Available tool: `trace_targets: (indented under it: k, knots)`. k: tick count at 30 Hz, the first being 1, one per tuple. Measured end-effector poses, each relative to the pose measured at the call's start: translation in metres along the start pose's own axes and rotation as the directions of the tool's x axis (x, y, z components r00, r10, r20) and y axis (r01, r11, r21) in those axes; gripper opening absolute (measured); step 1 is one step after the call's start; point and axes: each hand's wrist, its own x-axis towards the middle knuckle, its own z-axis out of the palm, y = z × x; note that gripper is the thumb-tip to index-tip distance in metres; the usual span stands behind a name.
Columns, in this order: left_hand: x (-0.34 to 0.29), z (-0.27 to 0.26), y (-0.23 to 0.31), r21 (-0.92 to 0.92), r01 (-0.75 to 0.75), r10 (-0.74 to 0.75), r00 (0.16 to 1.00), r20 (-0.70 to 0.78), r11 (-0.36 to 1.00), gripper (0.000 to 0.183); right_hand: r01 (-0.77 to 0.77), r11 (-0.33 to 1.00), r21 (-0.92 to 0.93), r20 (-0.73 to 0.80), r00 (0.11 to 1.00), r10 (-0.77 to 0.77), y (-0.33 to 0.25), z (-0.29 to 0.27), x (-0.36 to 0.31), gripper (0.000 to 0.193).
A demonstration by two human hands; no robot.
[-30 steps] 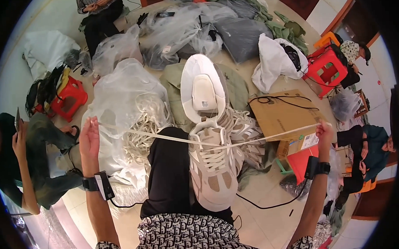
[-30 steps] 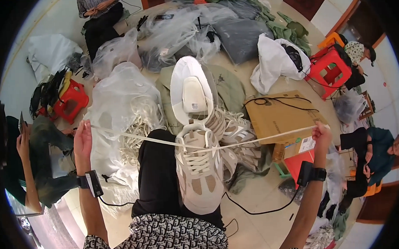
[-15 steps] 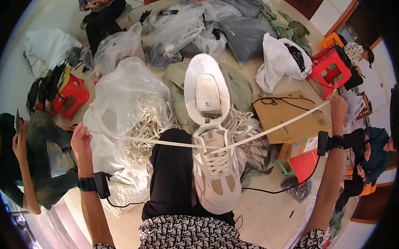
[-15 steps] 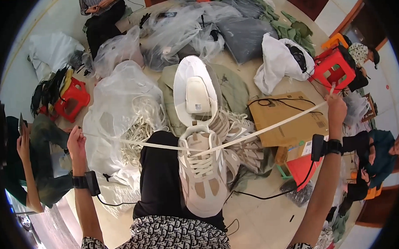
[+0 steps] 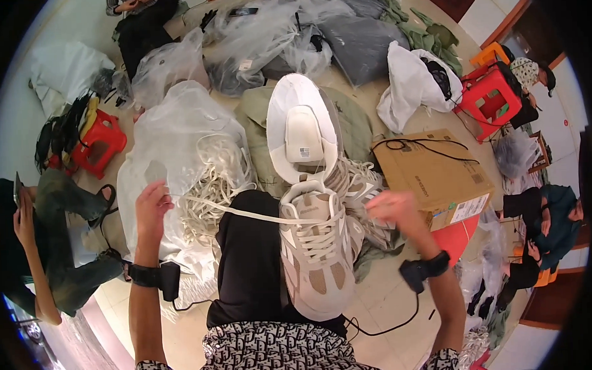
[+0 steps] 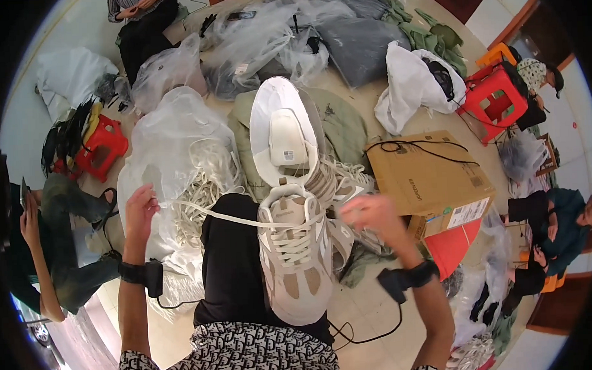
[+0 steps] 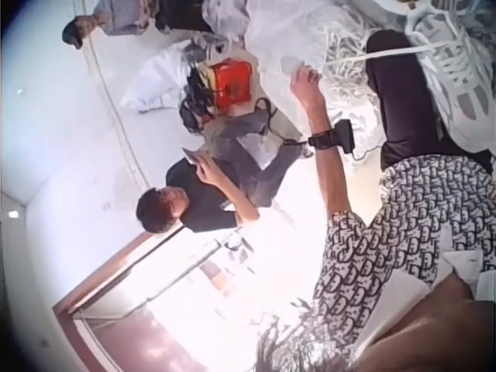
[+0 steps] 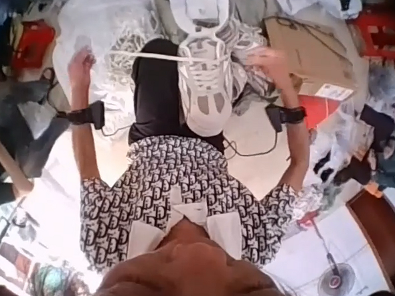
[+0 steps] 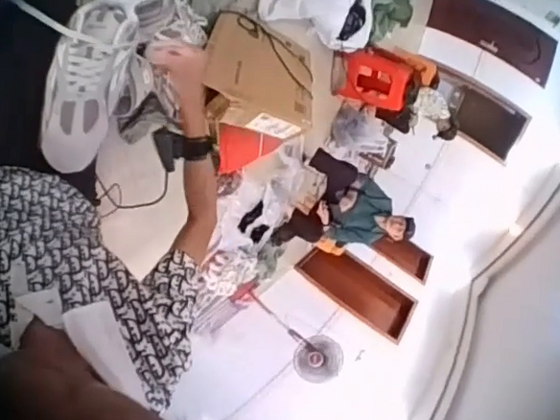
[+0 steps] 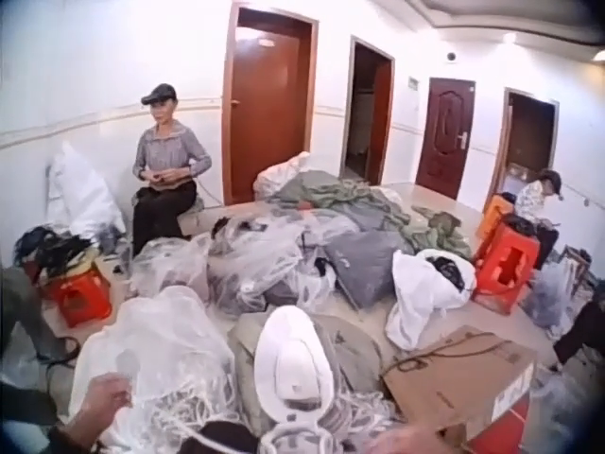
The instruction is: Lacing and preparing a sneaker in a shoe manufacturing environment.
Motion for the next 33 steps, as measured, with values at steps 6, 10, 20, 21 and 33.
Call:
trace_targets:
  k: [6,10,20,21,33]
  knots:
    - [-0.040,0.069,-0.001,0.217,0.004,-0.059,0.968,0.246,0.976,0.019,0.592,0.603,-0.535,0.155,0.770,-0.618,0.004,0.053,0.008,0.012]
    - [-0.055,0.090,-0.001,0.306,-0.055,-0.061,0.932,0.356,0.950,0.015,0.603,0.508,-0.615,0.200,0.743,-0.639,0.004,0.059,0.008,0.009]
    - [-0.060,0.080,-0.006,0.327,-0.079,-0.051,0.927,0.371,0.942,0.016,0.578,0.523,-0.626,0.225,0.777,-0.588,0.003,0.062,0.004,0.009]
    - [-0.060,0.079,-0.006,0.327,-0.079,-0.047,0.931,0.362,0.942,0.016,0.574,0.530,-0.624,0.225,0.782,-0.581,-0.002,0.064,0.005,0.009]
    - [-0.058,0.065,-0.013,0.289,-0.042,-0.058,0.942,0.331,0.957,0.017,0.651,0.186,-0.736,0.442,0.670,-0.596,-0.013,0.070,0.011,0.005]
